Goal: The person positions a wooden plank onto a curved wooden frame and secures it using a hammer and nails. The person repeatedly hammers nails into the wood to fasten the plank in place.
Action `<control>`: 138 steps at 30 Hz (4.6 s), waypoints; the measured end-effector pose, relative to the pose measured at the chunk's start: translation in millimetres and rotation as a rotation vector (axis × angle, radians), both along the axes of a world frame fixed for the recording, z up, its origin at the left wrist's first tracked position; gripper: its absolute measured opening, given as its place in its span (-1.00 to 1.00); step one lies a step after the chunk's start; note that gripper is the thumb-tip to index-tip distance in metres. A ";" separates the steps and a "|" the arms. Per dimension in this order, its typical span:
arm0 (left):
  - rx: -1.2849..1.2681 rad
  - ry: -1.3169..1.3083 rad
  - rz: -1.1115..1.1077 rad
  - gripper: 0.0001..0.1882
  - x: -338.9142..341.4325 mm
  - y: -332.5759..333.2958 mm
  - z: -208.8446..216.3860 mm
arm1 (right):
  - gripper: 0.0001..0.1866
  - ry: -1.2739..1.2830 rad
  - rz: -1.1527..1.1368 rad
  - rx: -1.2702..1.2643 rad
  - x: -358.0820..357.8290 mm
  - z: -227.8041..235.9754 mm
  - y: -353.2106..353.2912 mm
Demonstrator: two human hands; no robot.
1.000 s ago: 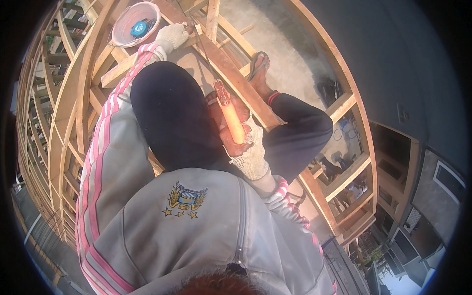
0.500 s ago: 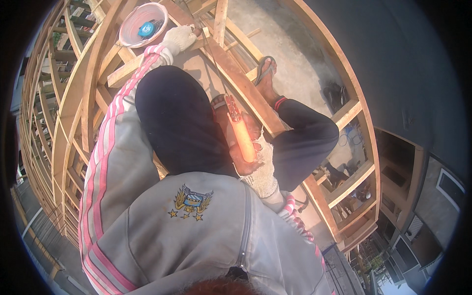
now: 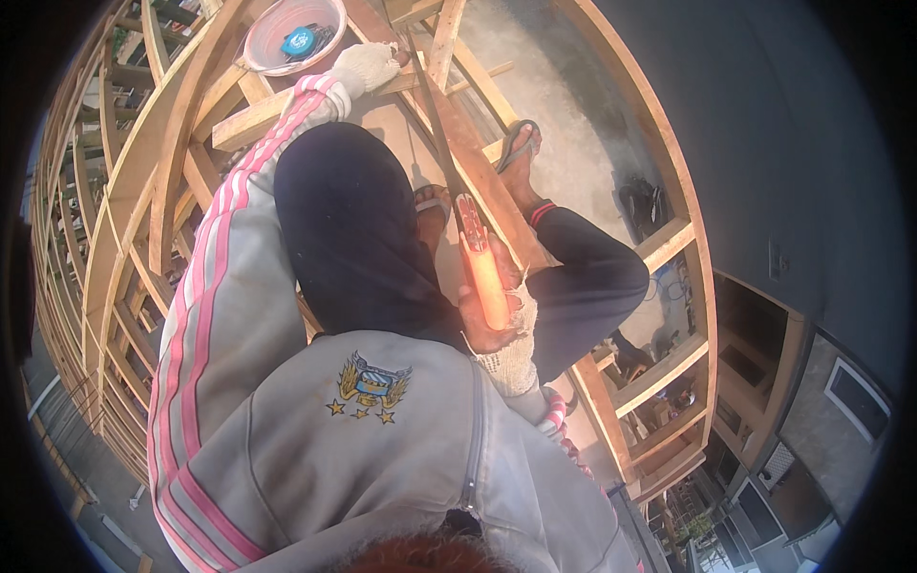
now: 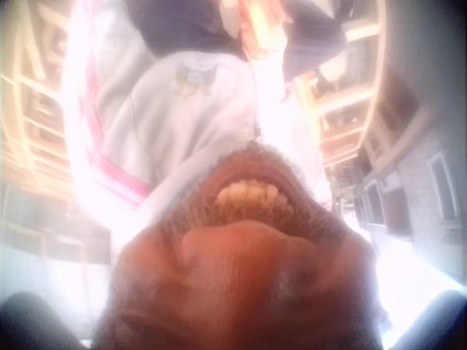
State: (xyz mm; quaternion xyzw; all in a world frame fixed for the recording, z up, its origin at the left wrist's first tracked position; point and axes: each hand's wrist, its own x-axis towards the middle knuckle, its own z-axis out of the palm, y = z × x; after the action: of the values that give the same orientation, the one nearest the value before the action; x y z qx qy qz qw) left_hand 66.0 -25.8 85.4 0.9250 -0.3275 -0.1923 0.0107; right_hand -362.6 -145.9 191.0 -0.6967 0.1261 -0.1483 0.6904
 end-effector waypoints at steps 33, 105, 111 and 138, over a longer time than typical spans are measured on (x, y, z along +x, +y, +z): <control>-0.052 -0.049 0.055 -0.43 -6.3 2.7 -6.4 | -0.55 0.264 0.060 0.095 119.6 10.2 8.7; -0.067 -0.138 -0.013 -0.40 -35.9 25.9 12.2 | -0.46 0.091 0.078 -0.156 107.1 9.3 -29.2; -0.014 -0.134 0.031 -0.39 -38.0 14.6 16.1 | -0.58 0.042 0.101 -0.402 104.1 12.4 -14.8; 0.015 -0.095 0.011 -0.27 -26.3 16.4 13.1 | -0.30 0.096 0.029 -0.371 41.9 0.3 -21.9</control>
State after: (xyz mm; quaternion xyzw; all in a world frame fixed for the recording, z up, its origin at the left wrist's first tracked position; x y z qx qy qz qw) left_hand 39.7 -9.4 98.5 0.9350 -0.3208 -0.1507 -0.0109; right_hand -320.7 -167.8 191.4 -0.8200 0.1192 -0.1256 0.5455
